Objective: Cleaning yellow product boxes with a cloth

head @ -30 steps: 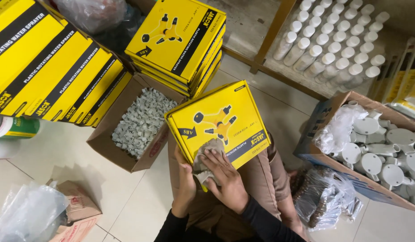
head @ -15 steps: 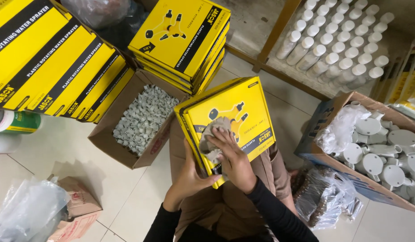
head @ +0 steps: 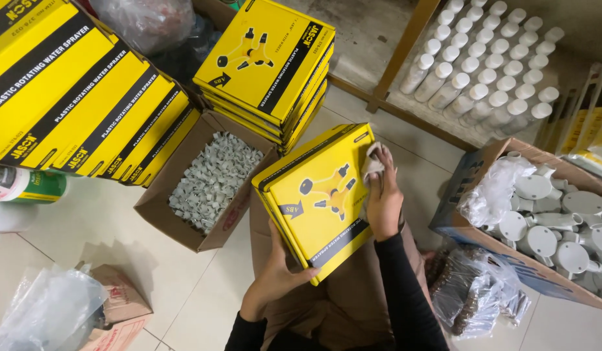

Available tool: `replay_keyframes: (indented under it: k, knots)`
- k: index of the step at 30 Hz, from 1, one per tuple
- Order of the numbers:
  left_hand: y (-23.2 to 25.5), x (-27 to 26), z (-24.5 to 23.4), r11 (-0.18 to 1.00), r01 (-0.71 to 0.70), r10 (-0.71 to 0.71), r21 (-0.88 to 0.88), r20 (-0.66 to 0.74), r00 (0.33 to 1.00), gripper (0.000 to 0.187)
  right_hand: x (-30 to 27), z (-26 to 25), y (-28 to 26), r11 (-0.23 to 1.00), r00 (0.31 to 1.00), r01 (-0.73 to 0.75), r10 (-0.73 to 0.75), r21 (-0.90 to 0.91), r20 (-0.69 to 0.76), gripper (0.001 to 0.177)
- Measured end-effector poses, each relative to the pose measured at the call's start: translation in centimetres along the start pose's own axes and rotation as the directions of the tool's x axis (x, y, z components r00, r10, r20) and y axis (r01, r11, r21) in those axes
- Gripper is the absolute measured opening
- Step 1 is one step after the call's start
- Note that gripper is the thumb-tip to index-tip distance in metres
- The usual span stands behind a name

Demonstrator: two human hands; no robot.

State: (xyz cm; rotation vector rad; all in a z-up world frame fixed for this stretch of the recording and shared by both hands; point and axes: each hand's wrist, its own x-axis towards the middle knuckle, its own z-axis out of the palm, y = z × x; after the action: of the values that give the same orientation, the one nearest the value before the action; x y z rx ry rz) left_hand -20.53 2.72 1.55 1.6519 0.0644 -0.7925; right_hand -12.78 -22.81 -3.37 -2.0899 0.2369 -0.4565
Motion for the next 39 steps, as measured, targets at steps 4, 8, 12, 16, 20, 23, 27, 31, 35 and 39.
replay_keyframes:
  k: [4, 8, 12, 16, 20, 23, 27, 31, 35, 39]
  knots:
    - [-0.8, -0.1, -0.9, 0.999, -0.032, 0.032, -0.015, -0.025, 0.999, 0.144, -5.4, -0.1, 1.5, 0.993, 0.996, 0.078, -0.081, -0.091, -0.028, 0.048]
    - [-2.8, 1.5, -0.3, 0.929, -0.224, 0.142, -0.295, -0.275, 0.951, 0.102, -10.2, 0.0, 2.8, 0.987, 0.992, 0.125, -0.125, -0.101, 0.005, 0.052]
    - [2.8, 1.3, 3.5, 0.748, -0.185, -0.22, -0.637, -0.502, 0.837, 0.072, -12.0, 0.2, 2.3, 0.982, 0.988, 0.132, -0.141, -0.133, -0.063, 0.056]
    - [-1.1, 2.3, 6.2, 0.875, -0.347, 0.076, -0.339, -0.612, 0.787, 0.084, -13.1, 0.2, -1.1, 0.987, 0.987, 0.158, -0.159, 0.013, 0.036, 0.053]
    - [-3.3, 3.2, 6.3, 0.764, -0.641, 0.58, 0.073, -0.513, 0.633, 0.093, -10.0, -1.5, -4.4, 0.918, 0.94, 0.34, -0.323, 0.204, -0.112, 0.05]
    - [-1.8, 1.7, 6.3, 0.763, -0.634, 0.61, 0.124, -0.464, 0.643, 0.089, -5.1, -5.3, -9.1, 0.949, 0.938, 0.314, -0.308, 0.012, -0.157, 0.038]
    - [-1.5, 2.0, 6.7, 0.711, -0.623, 0.7, 0.326, -0.412, 0.583, 0.091, -0.6, -8.8, -11.8, 0.967, 0.97, 0.225, -0.212, -0.118, 0.118, 0.038]
    - [-1.8, 3.1, 6.9, 0.684, -0.628, 0.728, 0.371, -0.401, 0.556, 0.091, -3.5, -7.7, -14.1, 0.957, 0.937, 0.264, -0.225, -0.119, 0.268, 0.028]
    - [-3.4, 2.9, 7.0, 0.717, -0.619, 0.695, 0.321, -0.408, 0.593, 0.091, -6.7, -6.8, -16.2, 0.804, 0.817, 0.549, -0.458, -0.23, 0.349, 0.041]
    - [-4.3, 3.1, 7.1, 0.737, -0.627, 0.669, 0.254, -0.409, 0.621, 0.09, -5.6, -7.6, -13.7, 0.813, 0.82, 0.54, -0.452, -0.216, 0.351, 0.04]
